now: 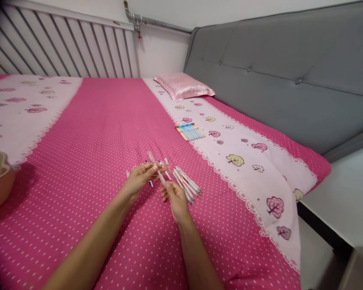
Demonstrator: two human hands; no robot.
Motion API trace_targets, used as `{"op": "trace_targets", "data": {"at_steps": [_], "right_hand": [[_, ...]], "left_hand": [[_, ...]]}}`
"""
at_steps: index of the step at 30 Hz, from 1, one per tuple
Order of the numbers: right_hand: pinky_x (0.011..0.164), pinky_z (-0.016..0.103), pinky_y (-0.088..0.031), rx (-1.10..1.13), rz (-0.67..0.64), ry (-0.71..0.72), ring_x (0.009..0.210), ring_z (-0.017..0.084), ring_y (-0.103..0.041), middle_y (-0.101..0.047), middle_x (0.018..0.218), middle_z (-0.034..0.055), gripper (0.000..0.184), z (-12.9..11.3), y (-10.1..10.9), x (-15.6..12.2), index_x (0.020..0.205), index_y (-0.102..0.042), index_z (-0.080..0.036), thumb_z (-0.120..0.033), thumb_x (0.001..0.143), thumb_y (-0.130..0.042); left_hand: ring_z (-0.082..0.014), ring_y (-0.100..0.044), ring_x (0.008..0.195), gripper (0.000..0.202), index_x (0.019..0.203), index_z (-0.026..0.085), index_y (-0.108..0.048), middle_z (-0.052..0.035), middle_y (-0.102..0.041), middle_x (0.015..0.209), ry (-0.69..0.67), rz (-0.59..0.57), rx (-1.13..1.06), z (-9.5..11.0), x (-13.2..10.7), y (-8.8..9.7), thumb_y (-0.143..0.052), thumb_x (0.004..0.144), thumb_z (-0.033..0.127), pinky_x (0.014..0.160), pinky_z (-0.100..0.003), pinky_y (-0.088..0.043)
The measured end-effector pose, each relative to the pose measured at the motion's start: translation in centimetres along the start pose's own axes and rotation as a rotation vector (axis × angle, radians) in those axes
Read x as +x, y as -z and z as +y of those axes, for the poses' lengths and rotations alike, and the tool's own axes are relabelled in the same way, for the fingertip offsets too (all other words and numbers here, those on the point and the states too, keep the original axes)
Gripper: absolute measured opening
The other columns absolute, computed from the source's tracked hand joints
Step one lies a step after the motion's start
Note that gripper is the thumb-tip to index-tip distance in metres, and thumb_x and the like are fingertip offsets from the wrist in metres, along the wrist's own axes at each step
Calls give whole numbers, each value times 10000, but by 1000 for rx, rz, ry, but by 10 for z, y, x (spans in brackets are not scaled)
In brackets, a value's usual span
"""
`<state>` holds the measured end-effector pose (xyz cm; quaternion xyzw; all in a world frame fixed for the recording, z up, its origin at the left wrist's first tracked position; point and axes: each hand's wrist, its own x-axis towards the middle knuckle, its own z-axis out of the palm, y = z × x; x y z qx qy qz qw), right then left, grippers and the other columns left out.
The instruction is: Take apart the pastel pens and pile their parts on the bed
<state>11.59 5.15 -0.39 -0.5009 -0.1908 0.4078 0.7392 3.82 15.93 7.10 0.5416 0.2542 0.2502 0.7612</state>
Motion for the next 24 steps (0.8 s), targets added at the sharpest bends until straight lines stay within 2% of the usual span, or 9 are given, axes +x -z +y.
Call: {"op": "trace_targets", "data": {"at_steps": [4,10,12,15,17,20,24], "right_hand": [[503,208,-383,-8,41,35,523,77,-482,-580,642,-36,272,3,1,1,808,-625,-192,-380,658,-751],[548,188,-385,37,82,105,586,70,-492,-571,687,-52,304,0,-1,-1,786,-585,-208,-272,587,-806],[551,189,-392,81,58,80,589,73,-499,-572,693,-52,319,-3,-2,-2,810,-586,-216,-296,594,-806],[528,206,-400,121,-12,-10,571,88,-511,-590,683,-19,344,-5,-2,-4,901,-627,-204,-475,702,-698],[513,210,-398,95,-54,-36,561,91,-514,-603,676,6,394,-4,-1,-4,887,-654,-175,-540,743,-627],[487,199,-380,31,-55,-14,532,77,-498,-596,649,-1,354,0,1,-2,808,-662,-161,-508,738,-651],[474,192,-371,7,-6,22,507,66,-478,-569,618,-35,289,3,1,0,794,-636,-176,-448,716,-695]], "left_hand": [[-220,-665,840,340,802,130,-685,-109,-726,828,-8,17,8,-1,0,-1,-764,617,405,842,-353,-468],[-212,-670,817,351,761,128,-666,-90,-723,773,-22,28,1,-3,1,-2,-775,594,417,832,-341,-474],[-212,-671,821,354,782,131,-664,-87,-723,781,-16,20,-6,-3,1,-1,-773,599,414,825,-337,-476],[-217,-671,831,361,807,130,-661,-97,-725,813,-6,0,-5,-1,1,-1,-764,614,417,808,-330,-479],[-219,-670,835,358,813,127,-658,-103,-724,826,-5,-7,1,-1,1,0,-760,622,412,795,-324,-480],[-219,-668,844,348,829,121,-654,-107,-722,830,-6,-15,-1,-2,0,0,-754,637,394,788,-317,-479],[-209,-668,830,313,832,114,-648,-108,-719,823,-5,8,-4,-2,0,-1,-741,662,360,782,-307,-478]]}}
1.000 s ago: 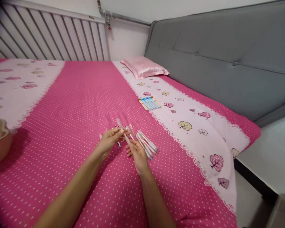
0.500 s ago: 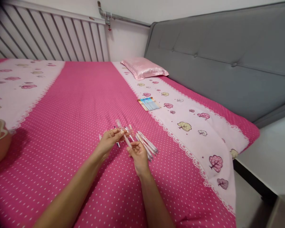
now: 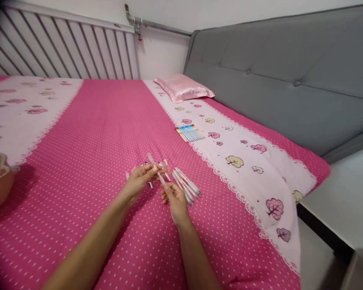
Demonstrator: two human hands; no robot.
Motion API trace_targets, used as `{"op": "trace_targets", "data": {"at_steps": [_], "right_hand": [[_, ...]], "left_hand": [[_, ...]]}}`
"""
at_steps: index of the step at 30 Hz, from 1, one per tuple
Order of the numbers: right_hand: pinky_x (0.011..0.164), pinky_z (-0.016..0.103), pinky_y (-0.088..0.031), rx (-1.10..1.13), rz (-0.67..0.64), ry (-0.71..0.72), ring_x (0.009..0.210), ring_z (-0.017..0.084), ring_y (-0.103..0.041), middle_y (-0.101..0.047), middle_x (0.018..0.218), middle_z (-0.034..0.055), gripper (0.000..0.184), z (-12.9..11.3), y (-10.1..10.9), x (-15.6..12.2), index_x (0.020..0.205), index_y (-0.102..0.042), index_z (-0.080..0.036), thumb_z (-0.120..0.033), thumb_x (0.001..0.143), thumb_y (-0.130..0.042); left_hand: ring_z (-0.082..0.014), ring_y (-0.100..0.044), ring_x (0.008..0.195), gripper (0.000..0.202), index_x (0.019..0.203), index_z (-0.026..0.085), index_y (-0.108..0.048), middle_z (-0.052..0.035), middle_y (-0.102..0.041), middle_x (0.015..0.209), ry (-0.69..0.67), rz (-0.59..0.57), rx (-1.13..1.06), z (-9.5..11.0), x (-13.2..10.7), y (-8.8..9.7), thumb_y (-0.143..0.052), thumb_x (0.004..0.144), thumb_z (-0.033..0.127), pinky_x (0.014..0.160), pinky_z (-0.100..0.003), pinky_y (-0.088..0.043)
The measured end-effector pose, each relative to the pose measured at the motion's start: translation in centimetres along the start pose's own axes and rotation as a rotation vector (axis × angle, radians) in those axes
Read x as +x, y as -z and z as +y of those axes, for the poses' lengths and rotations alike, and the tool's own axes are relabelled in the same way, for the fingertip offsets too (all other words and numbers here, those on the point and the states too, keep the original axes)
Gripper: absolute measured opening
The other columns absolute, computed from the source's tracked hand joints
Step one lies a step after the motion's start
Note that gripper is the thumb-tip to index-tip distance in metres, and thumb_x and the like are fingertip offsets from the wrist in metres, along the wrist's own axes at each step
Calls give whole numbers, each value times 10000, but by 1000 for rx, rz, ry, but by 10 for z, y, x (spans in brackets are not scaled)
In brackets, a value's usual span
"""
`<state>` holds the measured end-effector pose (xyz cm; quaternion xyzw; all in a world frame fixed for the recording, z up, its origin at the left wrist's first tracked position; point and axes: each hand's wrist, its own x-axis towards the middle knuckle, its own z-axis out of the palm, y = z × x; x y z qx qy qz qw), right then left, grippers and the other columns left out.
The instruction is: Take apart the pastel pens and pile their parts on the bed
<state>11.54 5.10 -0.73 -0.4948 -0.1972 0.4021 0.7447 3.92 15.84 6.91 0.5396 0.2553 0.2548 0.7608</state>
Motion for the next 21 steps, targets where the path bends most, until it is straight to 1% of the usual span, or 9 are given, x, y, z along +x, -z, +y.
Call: {"op": "trace_targets", "data": {"at_steps": [2,5,9,11,13,15,17,19,21], "right_hand": [[468,187,-365,-10,41,20,493,61,-462,-550,592,-52,285,1,0,0,781,-619,-181,-409,666,-745],[463,179,-355,-21,66,28,486,56,-447,-531,568,-65,303,2,-1,0,768,-607,-182,-377,614,-783],[461,178,-353,-27,61,12,487,59,-452,-529,565,-63,298,1,-2,-2,781,-606,-180,-390,637,-761],[462,180,-356,-14,63,10,488,62,-460,-533,571,-62,300,0,-2,-2,790,-599,-182,-403,653,-747],[462,180,-357,-6,59,10,487,63,-463,-537,579,-60,300,0,-2,-2,793,-591,-182,-411,665,-737],[463,182,-359,-13,51,13,489,65,-464,-537,585,-58,296,0,-2,-2,800,-590,-180,-410,677,-730],[465,186,-362,-27,43,16,492,68,-465,-535,588,-57,290,0,-1,-2,809,-592,-179,-408,686,-723],[467,188,-363,-41,33,16,494,70,-465,-532,590,-57,285,1,0,-2,816,-596,-180,-405,692,-720],[468,187,-363,-56,21,14,494,68,-463,-527,587,-61,278,2,0,-1,815,-599,-183,-404,696,-717]], "left_hand": [[-195,-668,801,284,826,117,-642,-108,-718,836,-10,38,-9,1,1,1,-723,687,351,761,-299,-484],[-161,-659,730,242,835,125,-623,-100,-716,841,-23,135,-28,4,3,6,-687,725,330,692,-273,-490],[-124,-632,662,221,845,126,-604,-70,-702,772,-47,239,-42,12,5,17,-660,739,311,638,-236,-480],[-116,-624,661,225,857,126,-599,-50,-682,745,-96,260,-18,16,5,21,-631,751,321,634,-226,-475],[-109,-605,616,193,869,140,-580,-12,-643,699,-129,270,39,19,3,24,-592,758,297,587,-220,-462],[-98,-550,517,95,812,166,-538,36,-566,607,-113,254,88,20,1,25,-541,744,233,505,-211,-424],[-84,-467,435,27,707,182,-475,64,-473,520,-62,210,137,19,-1,24,-501,713,188,446,-198,-365],[-71,-390,399,97,641,183,-445,72,-416,475,-27,150,215,17,-2,21,-514,705,209,424,-193,-315],[-62,-349,399,154,646,172,-486,76,-403,468,-21,91,310,16,-2,18,-592,689,275,423,-197,-279]]}}
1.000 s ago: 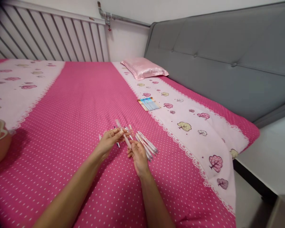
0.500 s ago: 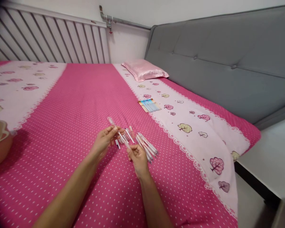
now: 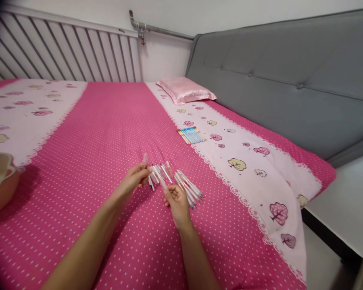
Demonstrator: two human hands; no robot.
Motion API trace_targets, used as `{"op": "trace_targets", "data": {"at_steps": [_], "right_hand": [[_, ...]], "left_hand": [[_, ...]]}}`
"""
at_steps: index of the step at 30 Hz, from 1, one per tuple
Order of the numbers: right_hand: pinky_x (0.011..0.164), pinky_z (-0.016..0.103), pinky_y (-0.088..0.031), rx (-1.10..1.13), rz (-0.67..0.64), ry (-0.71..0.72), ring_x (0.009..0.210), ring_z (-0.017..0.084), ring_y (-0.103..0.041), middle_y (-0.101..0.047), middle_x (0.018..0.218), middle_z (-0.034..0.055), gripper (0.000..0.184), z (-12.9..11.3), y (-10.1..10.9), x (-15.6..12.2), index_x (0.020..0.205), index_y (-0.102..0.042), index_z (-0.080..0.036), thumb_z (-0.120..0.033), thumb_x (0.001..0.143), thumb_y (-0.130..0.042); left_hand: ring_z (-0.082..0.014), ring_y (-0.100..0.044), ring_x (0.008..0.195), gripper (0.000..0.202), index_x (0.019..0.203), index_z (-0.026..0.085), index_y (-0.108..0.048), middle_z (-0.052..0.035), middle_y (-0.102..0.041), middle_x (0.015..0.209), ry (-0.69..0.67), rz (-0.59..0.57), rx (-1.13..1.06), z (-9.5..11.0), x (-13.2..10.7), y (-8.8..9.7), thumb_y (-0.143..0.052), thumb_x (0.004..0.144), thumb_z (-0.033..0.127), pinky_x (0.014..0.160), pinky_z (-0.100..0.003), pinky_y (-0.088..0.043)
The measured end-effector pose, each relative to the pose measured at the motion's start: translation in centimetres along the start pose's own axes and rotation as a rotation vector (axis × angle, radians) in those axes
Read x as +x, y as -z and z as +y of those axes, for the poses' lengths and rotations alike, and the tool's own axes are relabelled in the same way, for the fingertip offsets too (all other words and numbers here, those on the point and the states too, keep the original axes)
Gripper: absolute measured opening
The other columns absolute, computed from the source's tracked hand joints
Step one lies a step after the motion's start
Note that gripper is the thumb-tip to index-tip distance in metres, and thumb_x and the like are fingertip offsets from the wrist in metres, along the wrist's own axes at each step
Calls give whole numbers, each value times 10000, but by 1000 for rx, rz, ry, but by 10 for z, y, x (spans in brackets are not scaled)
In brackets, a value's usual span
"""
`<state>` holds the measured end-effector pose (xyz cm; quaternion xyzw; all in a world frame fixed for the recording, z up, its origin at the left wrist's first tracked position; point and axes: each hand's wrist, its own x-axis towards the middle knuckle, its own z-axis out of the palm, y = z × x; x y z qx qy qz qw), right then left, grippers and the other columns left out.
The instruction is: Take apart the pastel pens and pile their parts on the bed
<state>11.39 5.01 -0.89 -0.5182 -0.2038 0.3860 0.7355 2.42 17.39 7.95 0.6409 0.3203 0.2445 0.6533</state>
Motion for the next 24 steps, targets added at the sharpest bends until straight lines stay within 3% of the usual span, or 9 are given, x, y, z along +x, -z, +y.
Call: {"op": "trace_targets", "data": {"at_steps": [5,9,11,15,19,21,24], "right_hand": [[472,187,-365,-30,-27,-4,491,62,-459,-532,598,-59,271,0,0,0,814,-604,-186,-417,710,-701],[468,197,-373,-81,-27,-6,483,69,-462,-535,590,-53,295,-2,-2,-1,800,-602,-182,-448,707,-688],[457,194,-370,-111,-28,-9,478,67,-461,-535,595,-51,307,-2,-3,-2,799,-599,-178,-460,706,-682],[406,185,-334,-186,-21,-30,455,62,-443,-540,614,-42,357,-2,-5,-4,852,-614,-170,-494,710,-660],[426,197,-353,-241,32,-33,469,73,-451,-552,637,-32,476,-3,-8,-6,1044,-627,-158,-514,728,-627],[439,208,-360,-294,64,-31,483,85,-461,-580,669,-14,530,-4,-12,-6,1133,-607,-158,-522,748,-595],[469,231,-375,-434,113,32,513,114,-492,-617,698,13,518,-6,-25,-3,1163,-606,-162,-511,785,-548]], "left_hand": [[-57,-274,405,298,614,154,-551,88,-335,429,13,3,136,-2,-1,-6,-710,619,405,434,-215,-213],[-71,-352,436,329,515,158,-513,33,-466,475,14,30,104,0,2,0,-708,636,395,471,-222,-290],[-66,-336,420,311,526,167,-499,36,-470,484,11,147,59,2,4,10,-693,651,375,462,-218,-296],[-61,-231,382,291,563,191,-453,88,-319,425,1,455,40,3,8,50,-629,705,375,422,-209,-257],[-76,-252,390,300,579,199,-441,78,-306,439,5,735,304,-3,10,90,-592,721,416,408,-216,-219],[-91,-292,390,292,585,196,-472,61,-340,441,72,773,495,-7,10,100,-580,720,431,406,-225,-211],[-118,-346,386,308,562,197,-496,31,-389,433,170,685,664,-12,11,102,-564,722,451,414,-242,-236]]}}
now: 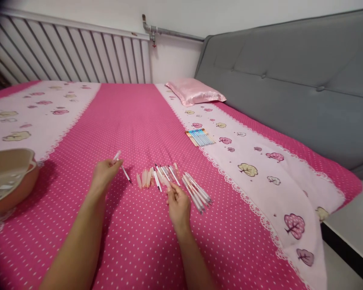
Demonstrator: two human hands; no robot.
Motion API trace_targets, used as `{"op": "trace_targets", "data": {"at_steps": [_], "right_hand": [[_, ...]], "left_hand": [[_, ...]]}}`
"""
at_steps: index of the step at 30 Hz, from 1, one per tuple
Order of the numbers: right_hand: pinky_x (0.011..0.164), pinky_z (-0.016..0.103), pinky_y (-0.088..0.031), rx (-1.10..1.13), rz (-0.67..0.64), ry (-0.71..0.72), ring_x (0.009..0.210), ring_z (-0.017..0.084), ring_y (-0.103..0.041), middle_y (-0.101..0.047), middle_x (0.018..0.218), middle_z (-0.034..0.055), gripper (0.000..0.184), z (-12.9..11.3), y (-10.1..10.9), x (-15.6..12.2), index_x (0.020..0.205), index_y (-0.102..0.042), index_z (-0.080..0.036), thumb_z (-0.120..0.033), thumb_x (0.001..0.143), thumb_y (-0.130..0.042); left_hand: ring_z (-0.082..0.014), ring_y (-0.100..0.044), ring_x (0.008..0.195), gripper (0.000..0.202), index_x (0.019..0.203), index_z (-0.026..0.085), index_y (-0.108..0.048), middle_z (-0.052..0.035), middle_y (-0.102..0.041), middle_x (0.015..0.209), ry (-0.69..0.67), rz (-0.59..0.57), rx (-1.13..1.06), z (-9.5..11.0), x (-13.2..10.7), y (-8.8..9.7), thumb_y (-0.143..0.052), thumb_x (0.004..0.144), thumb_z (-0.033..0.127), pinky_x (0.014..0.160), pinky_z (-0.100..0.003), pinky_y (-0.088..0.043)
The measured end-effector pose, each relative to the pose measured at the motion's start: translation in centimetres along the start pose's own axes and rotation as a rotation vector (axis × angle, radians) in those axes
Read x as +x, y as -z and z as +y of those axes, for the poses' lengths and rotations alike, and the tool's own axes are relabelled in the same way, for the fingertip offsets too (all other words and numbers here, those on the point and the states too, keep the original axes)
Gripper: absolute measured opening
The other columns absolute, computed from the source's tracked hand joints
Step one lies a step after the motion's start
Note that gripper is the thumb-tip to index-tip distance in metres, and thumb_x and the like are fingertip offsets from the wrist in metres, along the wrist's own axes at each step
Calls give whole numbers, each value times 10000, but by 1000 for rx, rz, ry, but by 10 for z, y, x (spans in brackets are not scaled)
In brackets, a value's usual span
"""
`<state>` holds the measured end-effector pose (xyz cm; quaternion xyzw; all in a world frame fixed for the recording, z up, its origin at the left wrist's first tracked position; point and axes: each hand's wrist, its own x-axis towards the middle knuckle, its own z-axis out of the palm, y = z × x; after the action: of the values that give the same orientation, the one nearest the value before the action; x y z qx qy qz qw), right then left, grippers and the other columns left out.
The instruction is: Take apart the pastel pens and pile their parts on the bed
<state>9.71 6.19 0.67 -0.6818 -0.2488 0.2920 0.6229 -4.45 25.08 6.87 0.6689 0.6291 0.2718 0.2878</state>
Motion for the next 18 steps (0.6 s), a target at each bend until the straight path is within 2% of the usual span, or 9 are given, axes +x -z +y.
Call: {"op": "trace_targets", "data": {"at_steps": [3,5,9,11,15,18], "right_hand": [[532,267,-400,-197,105,127,559,151,-531,-647,718,39,433,-9,-16,4,1123,-628,-175,-467,829,-501],[580,289,-408,-324,156,230,596,167,-551,-676,798,65,392,-12,-25,6,1106,-637,-192,-443,844,-486],[614,296,-405,-444,137,386,620,168,-564,-688,932,92,359,-9,-27,2,1090,-647,-207,-429,851,-497],[598,291,-405,-485,188,395,594,165,-550,-682,865,92,354,-7,-19,-2,1061,-652,-181,-421,862,-486],[612,283,-433,-552,383,465,617,160,-554,-659,844,94,308,-4,10,-7,1016,-642,-136,-348,877,-466],[685,300,-446,-655,542,527,766,194,-575,-654,913,113,259,0,37,-6,989,-636,-128,-294,855,-489]], "left_hand": [[-140,-383,399,381,479,207,-455,2,-400,415,-47,-97,128,0,-2,-11,-555,718,486,441,-257,-250],[-154,-411,419,424,450,212,-425,-10,-408,414,-78,-113,180,2,-5,-17,-572,691,529,459,-260,-253],[-177,-474,479,404,567,207,-464,-26,-496,499,-188,-99,300,9,-11,-19,-546,694,582,481,-255,-269],[-183,-482,500,385,658,206,-479,-26,-522,552,-305,-142,342,14,-15,-17,-504,734,582,491,-260,-273],[-170,-468,537,392,677,206,-448,-20,-516,620,-587,-345,249,23,-23,-19,-383,834,560,533,-269,-294],[-166,-460,609,413,657,203,-429,-28,-496,672,-754,-367,174,29,-29,-29,-239,916,462,596,-279,-323]]}}
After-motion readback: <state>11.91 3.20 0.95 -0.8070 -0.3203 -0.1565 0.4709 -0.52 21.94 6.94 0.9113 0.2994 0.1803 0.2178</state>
